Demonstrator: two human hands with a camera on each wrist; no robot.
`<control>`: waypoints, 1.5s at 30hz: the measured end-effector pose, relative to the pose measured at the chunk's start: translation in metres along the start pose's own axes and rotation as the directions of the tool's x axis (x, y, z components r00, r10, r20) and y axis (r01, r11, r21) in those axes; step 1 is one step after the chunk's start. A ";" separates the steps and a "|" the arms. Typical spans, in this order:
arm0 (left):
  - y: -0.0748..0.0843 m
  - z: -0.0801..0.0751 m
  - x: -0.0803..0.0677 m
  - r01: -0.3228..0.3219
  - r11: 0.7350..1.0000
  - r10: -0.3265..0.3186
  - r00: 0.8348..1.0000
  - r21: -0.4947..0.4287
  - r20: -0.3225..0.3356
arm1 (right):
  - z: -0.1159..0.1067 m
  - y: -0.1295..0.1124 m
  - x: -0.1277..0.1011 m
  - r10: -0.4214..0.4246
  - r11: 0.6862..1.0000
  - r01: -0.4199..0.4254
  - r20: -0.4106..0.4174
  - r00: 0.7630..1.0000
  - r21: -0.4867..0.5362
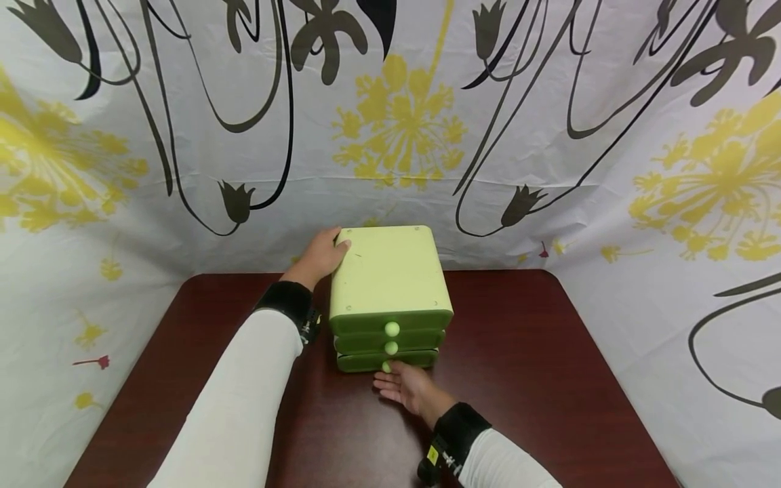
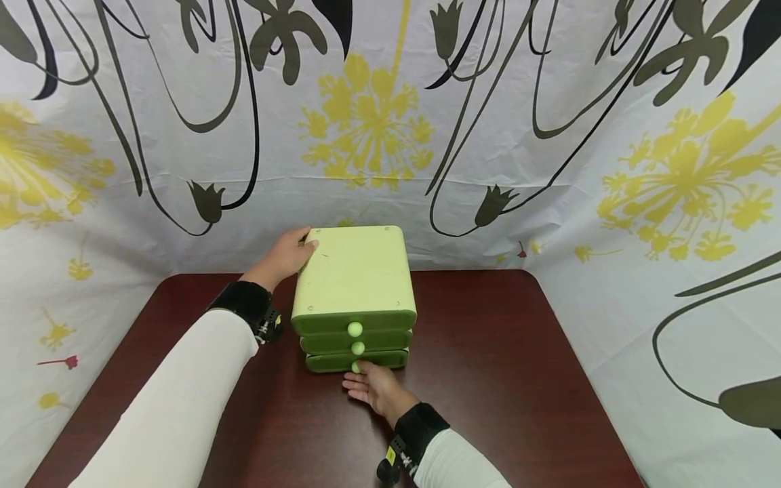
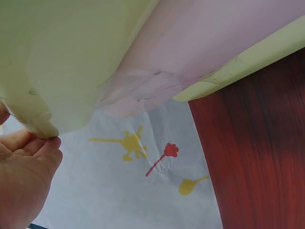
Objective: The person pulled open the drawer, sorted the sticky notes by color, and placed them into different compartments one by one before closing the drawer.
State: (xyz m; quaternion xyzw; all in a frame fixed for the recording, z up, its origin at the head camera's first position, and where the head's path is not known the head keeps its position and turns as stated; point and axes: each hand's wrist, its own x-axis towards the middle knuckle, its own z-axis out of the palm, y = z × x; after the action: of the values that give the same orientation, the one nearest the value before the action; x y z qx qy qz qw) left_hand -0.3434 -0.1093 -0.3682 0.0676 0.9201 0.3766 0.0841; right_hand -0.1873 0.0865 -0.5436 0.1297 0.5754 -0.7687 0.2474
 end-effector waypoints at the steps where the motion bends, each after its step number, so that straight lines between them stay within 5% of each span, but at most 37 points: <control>1: 0.001 0.000 0.000 0.003 1.000 -0.003 1.000 0.009 0.004 | 0.000 0.000 0.000 -0.003 1.000 0.003 -0.001 1.000 -0.008; 23: 0.001 0.002 0.004 0.004 1.000 -0.003 1.000 -0.010 0.016 | -0.011 0.003 -0.005 -0.021 0.990 0.029 0.057 0.998 -0.140; 34: 0.001 0.002 0.008 0.017 0.998 -0.015 0.999 -0.060 0.036 | -0.054 0.005 -0.045 0.027 0.970 0.009 0.145 0.989 -0.242; 40: -0.004 0.002 0.007 0.038 0.995 -0.039 0.999 -0.088 -0.009 | -0.079 -0.005 -0.062 -0.004 0.973 0.025 0.092 0.996 -0.231; 45: -0.020 -0.002 0.001 0.063 0.988 -0.069 0.997 -0.142 -0.040 | -0.094 -0.014 -0.068 -0.057 0.946 0.051 -0.010 0.998 -0.319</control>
State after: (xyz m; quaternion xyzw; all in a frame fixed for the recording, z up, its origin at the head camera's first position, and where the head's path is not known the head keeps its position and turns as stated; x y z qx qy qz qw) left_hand -0.3464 -0.1247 -0.3816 0.0226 0.8947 0.4388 0.0802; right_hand -0.1459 0.1943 -0.5278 0.0794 0.6976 -0.6709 0.2386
